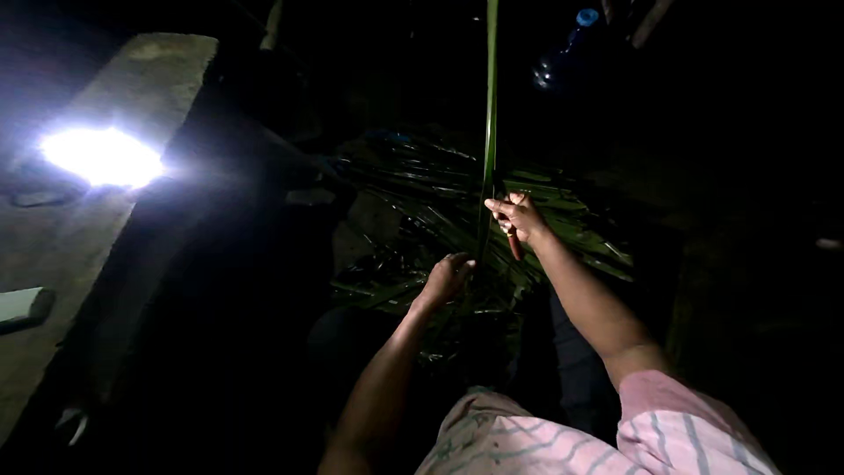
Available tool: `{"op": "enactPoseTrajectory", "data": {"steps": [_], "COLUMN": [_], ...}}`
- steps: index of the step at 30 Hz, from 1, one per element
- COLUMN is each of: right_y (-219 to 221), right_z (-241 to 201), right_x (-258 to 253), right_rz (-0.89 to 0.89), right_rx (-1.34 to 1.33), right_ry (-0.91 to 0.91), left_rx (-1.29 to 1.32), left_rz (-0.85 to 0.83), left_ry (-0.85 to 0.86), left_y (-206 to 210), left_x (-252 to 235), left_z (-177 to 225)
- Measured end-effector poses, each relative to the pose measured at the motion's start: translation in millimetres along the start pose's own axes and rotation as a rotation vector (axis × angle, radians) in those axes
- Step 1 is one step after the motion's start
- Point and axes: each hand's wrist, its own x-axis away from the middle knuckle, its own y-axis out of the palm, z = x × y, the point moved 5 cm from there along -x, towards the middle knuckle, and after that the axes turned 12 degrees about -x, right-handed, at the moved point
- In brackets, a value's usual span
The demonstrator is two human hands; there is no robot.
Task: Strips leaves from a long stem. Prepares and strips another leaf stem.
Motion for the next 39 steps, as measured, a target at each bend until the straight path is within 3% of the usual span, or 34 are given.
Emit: {"op": "enactPoseTrajectory", "data": {"steps": [3, 8, 14, 16, 19, 22, 29, 33, 39], "right_y": [15, 14, 1, -2, -6, -8, 26, 37, 41], "right_z": [7, 18, 15, 15, 16, 27, 33, 43, 40], "right_x": [14, 4, 5, 3, 12, 19, 50, 55, 60], "right_rz": [-0.015, -0.190, -0.307, -0.265, -0.068, -0.089, -0.429, -0.429, -0.440], "right_rx": [-0.117, -0.261, -0.440, -0.315, -0.063, 0.022, 0.072, 0.217, 0.175], "right_ry": [0.100, 0.128, 0.068, 0.062, 0.107, 0.114, 0.110, 0.065, 0.083], "left_rx": [0.325, 0.824, 0.879, 0.898, 0.855, 0.839, 0.849, 0.872, 0.880], "left_rz": [0.004, -0.152, -0.381, -0.310, 0.037, 0.275, 0.407, 0.463, 0.446], "left_ry": [-0.029, -0.058, 0.093, 0.051, -0.147, -0.237, -0.238, -0.113, -0.009], "left_y": [7, 8, 6, 5, -6, -15, -18, -19, -24], "left_x": [6, 17, 29, 28, 20, 15, 14, 13, 22], "left_z": [-2, -7, -2, 1, -6, -19, -23, -21, -8]}}
